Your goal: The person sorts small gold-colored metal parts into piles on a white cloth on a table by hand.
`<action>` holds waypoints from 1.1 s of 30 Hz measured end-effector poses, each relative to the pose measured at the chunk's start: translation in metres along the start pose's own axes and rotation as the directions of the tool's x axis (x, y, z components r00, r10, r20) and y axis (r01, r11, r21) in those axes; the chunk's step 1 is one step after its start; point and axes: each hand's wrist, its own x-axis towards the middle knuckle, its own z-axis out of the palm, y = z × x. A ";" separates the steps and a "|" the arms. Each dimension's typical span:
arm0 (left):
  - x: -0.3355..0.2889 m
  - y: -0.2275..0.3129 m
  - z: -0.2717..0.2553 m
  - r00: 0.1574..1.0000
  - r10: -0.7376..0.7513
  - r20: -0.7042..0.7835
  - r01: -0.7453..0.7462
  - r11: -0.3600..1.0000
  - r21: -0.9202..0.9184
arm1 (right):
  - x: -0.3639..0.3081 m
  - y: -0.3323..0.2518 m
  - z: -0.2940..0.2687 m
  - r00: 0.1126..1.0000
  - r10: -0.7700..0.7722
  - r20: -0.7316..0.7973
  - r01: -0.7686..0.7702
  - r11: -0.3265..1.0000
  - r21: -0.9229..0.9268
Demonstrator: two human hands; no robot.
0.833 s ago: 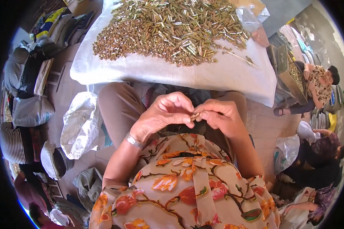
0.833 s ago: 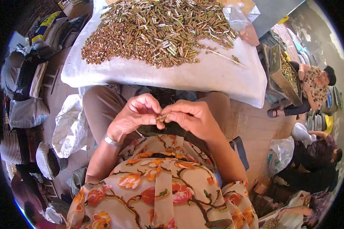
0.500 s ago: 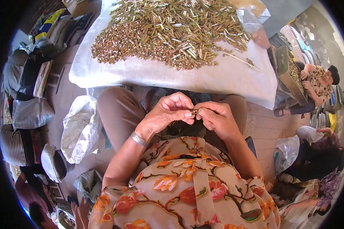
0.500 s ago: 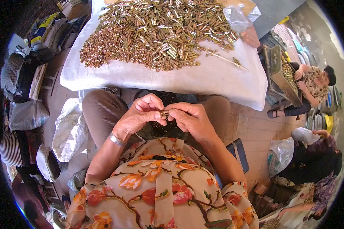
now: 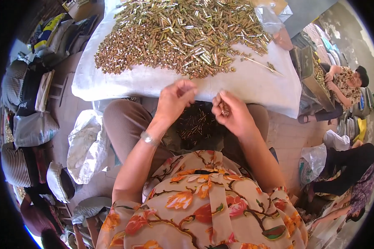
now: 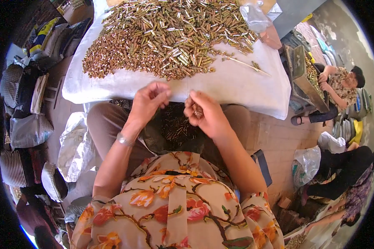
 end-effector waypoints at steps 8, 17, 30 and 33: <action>0.043 -0.024 0.018 0.872 0.468 -0.144 -0.195 0.602 0.774 | 0.091 -0.009 -0.018 0.668 -0.680 0.301 0.135 -0.287 -0.948; 0.027 -0.020 0.016 0.825 0.552 -0.124 -0.373 0.695 0.615 | 0.059 -0.010 -0.025 0.782 -0.615 0.100 0.337 0.282 -0.898; -0.073 0.024 0.029 1.000 -0.009 0.003 0.009 0.804 -0.595 | -0.052 0.023 0.033 0.765 -0.644 0.013 0.476 0.551 -0.686; -0.079 0.030 0.033 1.000 0.017 -0.001 -0.014 0.783 -0.622 | -0.057 0.027 0.034 0.757 -0.653 0.041 0.507 0.545 -0.668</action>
